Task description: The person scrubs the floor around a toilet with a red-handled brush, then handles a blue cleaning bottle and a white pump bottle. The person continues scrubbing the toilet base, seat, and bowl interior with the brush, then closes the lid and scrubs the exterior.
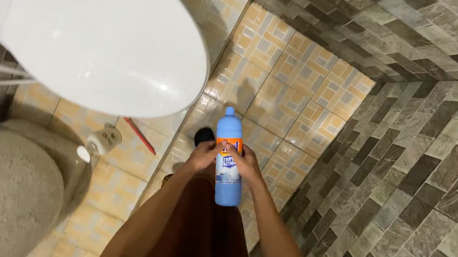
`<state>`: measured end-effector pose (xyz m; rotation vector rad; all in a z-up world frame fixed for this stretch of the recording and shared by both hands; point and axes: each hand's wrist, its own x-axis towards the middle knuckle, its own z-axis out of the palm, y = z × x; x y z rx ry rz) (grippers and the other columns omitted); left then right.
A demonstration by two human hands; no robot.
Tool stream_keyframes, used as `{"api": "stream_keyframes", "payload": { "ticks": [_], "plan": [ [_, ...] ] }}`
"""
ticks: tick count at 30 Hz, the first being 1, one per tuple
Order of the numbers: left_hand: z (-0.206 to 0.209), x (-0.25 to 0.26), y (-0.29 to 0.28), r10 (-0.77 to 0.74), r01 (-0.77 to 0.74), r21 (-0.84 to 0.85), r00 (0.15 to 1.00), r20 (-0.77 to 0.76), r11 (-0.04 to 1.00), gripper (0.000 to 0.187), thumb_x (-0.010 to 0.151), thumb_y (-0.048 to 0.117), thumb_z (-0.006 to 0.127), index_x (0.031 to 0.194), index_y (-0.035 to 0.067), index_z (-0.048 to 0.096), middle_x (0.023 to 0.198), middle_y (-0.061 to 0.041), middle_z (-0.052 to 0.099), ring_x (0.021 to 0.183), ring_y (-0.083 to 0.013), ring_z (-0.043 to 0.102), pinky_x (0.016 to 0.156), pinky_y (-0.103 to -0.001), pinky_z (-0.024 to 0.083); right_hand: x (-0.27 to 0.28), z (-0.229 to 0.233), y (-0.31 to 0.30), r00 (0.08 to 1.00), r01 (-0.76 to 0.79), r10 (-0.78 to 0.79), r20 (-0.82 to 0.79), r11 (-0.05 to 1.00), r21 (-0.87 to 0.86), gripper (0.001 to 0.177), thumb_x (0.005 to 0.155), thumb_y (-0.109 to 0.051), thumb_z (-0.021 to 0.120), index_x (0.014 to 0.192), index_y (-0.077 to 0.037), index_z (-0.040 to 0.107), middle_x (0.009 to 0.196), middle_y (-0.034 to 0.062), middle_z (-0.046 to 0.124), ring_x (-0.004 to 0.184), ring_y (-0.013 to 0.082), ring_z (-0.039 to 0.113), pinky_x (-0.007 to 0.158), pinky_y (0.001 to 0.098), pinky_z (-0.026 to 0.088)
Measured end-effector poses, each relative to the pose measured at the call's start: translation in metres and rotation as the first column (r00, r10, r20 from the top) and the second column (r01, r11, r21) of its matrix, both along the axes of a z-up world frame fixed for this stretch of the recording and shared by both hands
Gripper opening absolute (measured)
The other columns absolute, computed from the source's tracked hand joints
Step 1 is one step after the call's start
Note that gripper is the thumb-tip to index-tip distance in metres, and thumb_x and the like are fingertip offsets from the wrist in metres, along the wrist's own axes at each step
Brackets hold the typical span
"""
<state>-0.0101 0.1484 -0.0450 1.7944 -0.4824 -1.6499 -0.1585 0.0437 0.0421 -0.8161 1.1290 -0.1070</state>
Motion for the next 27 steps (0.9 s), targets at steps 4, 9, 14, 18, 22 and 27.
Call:
{"api": "stream_keyframes", "payload": {
  "ticks": [4, 9, 14, 18, 22, 27],
  "plan": [
    [0.005, -0.019, 0.028, 0.225, -0.234, -0.081, 0.968, -0.106, 0.969, 0.054, 0.103, 0.048, 0.053, 0.130, 0.004, 0.067, 0.100, -0.004, 0.069, 0.086, -0.0128, 0.060, 0.074, -0.030, 0.049, -0.018, 0.013, 0.014, 0.989, -0.146, 0.150, 0.009, 0.971, -0.191, 0.042, 0.091, -0.026, 0.074, 0.124, -0.003, 0.060, 0.110, 0.0062, 0.073, 0.096, 0.0126, 0.070, 0.083, 0.0306, 0.057],
    [0.007, -0.019, 0.060, 0.566, -0.638, -0.187, 0.757, -0.326, 0.747, 0.047, 0.096, 0.015, 0.054, 0.141, 0.003, 0.055, 0.119, -0.005, 0.068, 0.099, -0.0137, 0.065, 0.082, -0.030, 0.051, -0.033, 0.019, 0.054, 0.963, -0.169, 0.223, 0.154, 0.938, -0.301, 0.042, 0.091, -0.015, 0.078, 0.126, 0.002, 0.060, 0.113, 0.0103, 0.073, 0.099, 0.0153, 0.069, 0.088, 0.0334, 0.057],
    [0.038, 0.006, 0.088, 0.737, -0.813, -0.188, 0.580, -0.348, 0.552, 0.042, 0.107, 0.020, 0.047, 0.145, 0.004, 0.046, 0.119, -0.007, 0.065, 0.111, -0.0167, 0.066, 0.098, -0.032, 0.055, -0.018, 0.021, 0.096, 0.934, -0.227, 0.305, 0.186, 0.909, -0.348, 0.057, 0.083, -0.009, 0.082, 0.132, 0.001, 0.055, 0.117, 0.0098, 0.072, 0.105, 0.0150, 0.068, 0.093, 0.0337, 0.057],
    [0.083, 0.013, 0.118, 0.736, -0.759, -0.385, 0.632, -0.243, 0.525, 0.040, 0.110, 0.023, 0.049, 0.141, 0.000, 0.054, 0.124, -0.008, 0.068, 0.115, -0.0171, 0.065, 0.102, -0.031, 0.051, -0.013, 0.037, 0.131, 0.887, -0.397, 0.457, 0.058, 0.822, -0.407, 0.058, 0.080, -0.012, 0.087, 0.131, 0.000, 0.062, 0.115, 0.0103, 0.076, 0.102, 0.0145, 0.070, 0.091, 0.0337, 0.059],
    [0.119, 0.027, 0.141, 0.656, -0.550, -0.550, 0.755, -0.005, 0.629, 0.035, 0.108, 0.021, 0.059, 0.135, 0.000, 0.064, 0.123, -0.007, 0.070, 0.111, -0.0164, 0.062, 0.100, -0.030, 0.049, 0.012, 0.053, 0.152, 0.865, -0.430, 0.499, 0.047, 0.788, -0.441, 0.064, 0.077, -0.014, 0.087, 0.135, -0.002, 0.061, 0.116, 0.0101, 0.076, 0.102, 0.0140, 0.070, 0.092, 0.0335, 0.058],
    [0.155, 0.052, 0.186, 0.615, -0.379, -0.586, 0.739, 0.274, 0.716, 0.033, 0.102, 0.015, 0.065, 0.134, 0.007, 0.067, 0.126, -0.007, 0.068, 0.113, -0.0184, 0.060, 0.102, -0.029, 0.047, 0.041, 0.076, 0.181, 0.833, -0.423, 0.537, 0.132, 0.773, -0.473, 0.063, 0.081, -0.015, 0.085, 0.137, -0.001, 0.060, 0.119, 0.0120, 0.075, 0.106, 0.0160, 0.070, 0.095, 0.0341, 0.056]
  ]
}}
